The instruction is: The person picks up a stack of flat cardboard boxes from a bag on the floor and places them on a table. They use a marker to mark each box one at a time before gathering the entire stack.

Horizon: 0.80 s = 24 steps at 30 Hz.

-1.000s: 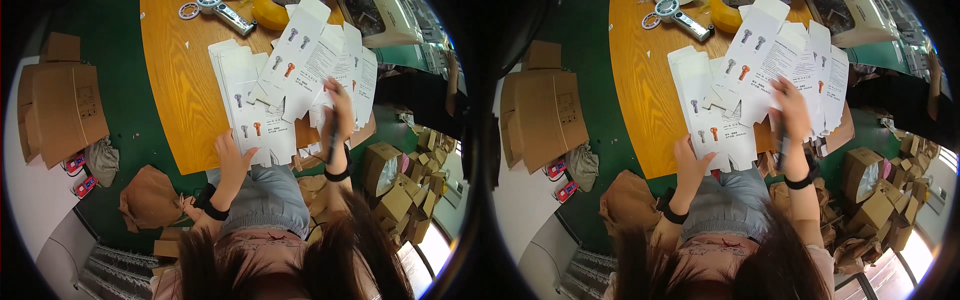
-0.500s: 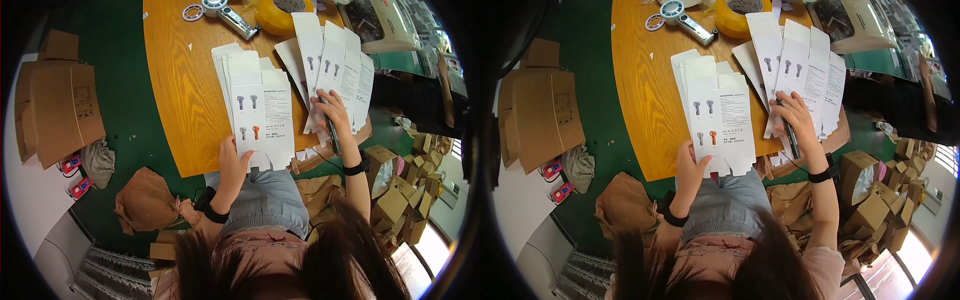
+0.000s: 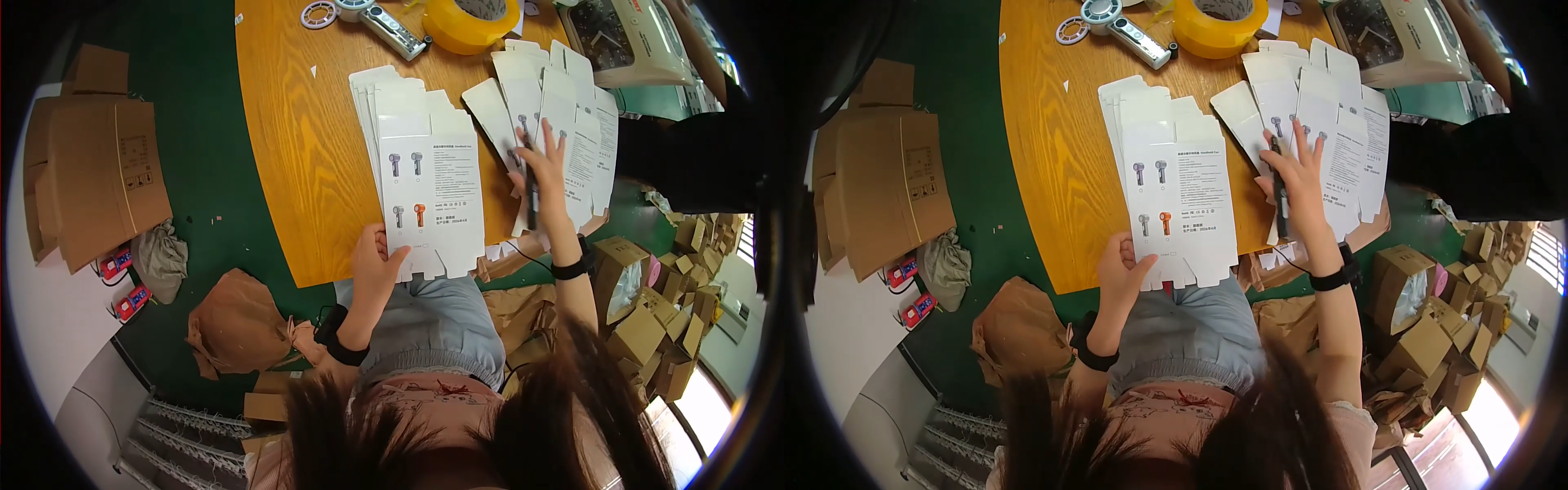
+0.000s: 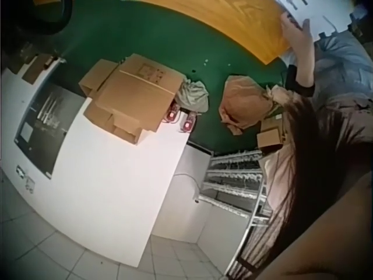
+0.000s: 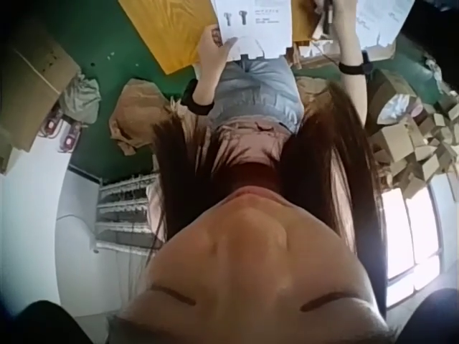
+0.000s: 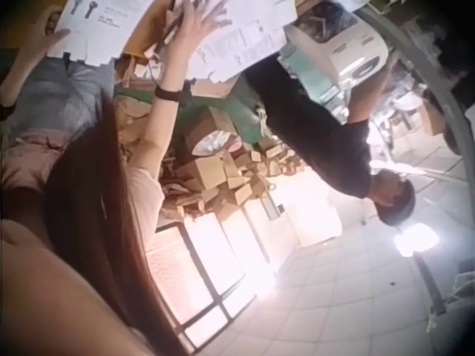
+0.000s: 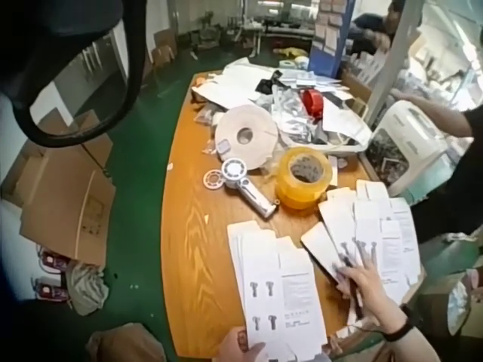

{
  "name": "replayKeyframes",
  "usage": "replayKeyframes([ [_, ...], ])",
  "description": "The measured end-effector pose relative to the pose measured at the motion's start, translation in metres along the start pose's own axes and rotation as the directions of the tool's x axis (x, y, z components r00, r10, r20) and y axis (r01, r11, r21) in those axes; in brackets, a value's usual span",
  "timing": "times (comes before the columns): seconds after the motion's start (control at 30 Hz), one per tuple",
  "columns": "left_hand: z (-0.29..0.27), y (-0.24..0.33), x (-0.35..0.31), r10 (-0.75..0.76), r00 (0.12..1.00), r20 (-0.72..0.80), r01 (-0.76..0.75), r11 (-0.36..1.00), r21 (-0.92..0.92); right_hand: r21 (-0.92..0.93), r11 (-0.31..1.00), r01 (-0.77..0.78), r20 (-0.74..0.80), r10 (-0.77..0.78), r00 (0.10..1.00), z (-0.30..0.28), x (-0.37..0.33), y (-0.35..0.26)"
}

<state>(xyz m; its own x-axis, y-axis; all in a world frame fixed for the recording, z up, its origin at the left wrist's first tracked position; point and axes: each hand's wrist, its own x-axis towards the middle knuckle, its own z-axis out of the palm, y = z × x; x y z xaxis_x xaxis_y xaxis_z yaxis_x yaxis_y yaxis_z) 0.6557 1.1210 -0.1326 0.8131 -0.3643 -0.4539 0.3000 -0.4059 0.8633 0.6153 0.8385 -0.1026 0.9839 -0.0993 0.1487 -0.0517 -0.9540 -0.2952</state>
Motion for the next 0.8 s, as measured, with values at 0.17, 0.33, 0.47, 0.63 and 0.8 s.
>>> replayKeyframes([
  [0.17,-0.005,-0.002,-0.003,-0.077,0.996,0.035,0.080,0.992,-0.096,0.801,0.596,-0.063,-0.088,0.221,0.971,0.000,0.001,-0.070],
  [0.33,0.006,-0.007,-0.003,-0.054,0.998,-0.031,0.050,0.992,-0.118,0.839,0.308,-0.449,0.230,0.547,0.805,0.039,0.019,-0.108],
  [0.47,0.007,-0.007,-0.003,-0.041,0.999,-0.023,0.038,0.992,-0.120,0.837,0.275,-0.474,0.197,0.656,0.729,0.064,0.024,-0.107],
  [0.63,0.006,-0.008,-0.003,-0.026,0.999,-0.026,0.022,0.989,-0.149,0.808,0.378,-0.452,0.134,0.630,0.765,0.066,0.028,-0.114],
  [0.8,0.007,-0.004,-0.004,-0.023,1.000,-0.022,0.019,0.986,-0.167,0.754,0.507,-0.419,0.064,0.577,0.814,0.064,0.028,-0.114],
])
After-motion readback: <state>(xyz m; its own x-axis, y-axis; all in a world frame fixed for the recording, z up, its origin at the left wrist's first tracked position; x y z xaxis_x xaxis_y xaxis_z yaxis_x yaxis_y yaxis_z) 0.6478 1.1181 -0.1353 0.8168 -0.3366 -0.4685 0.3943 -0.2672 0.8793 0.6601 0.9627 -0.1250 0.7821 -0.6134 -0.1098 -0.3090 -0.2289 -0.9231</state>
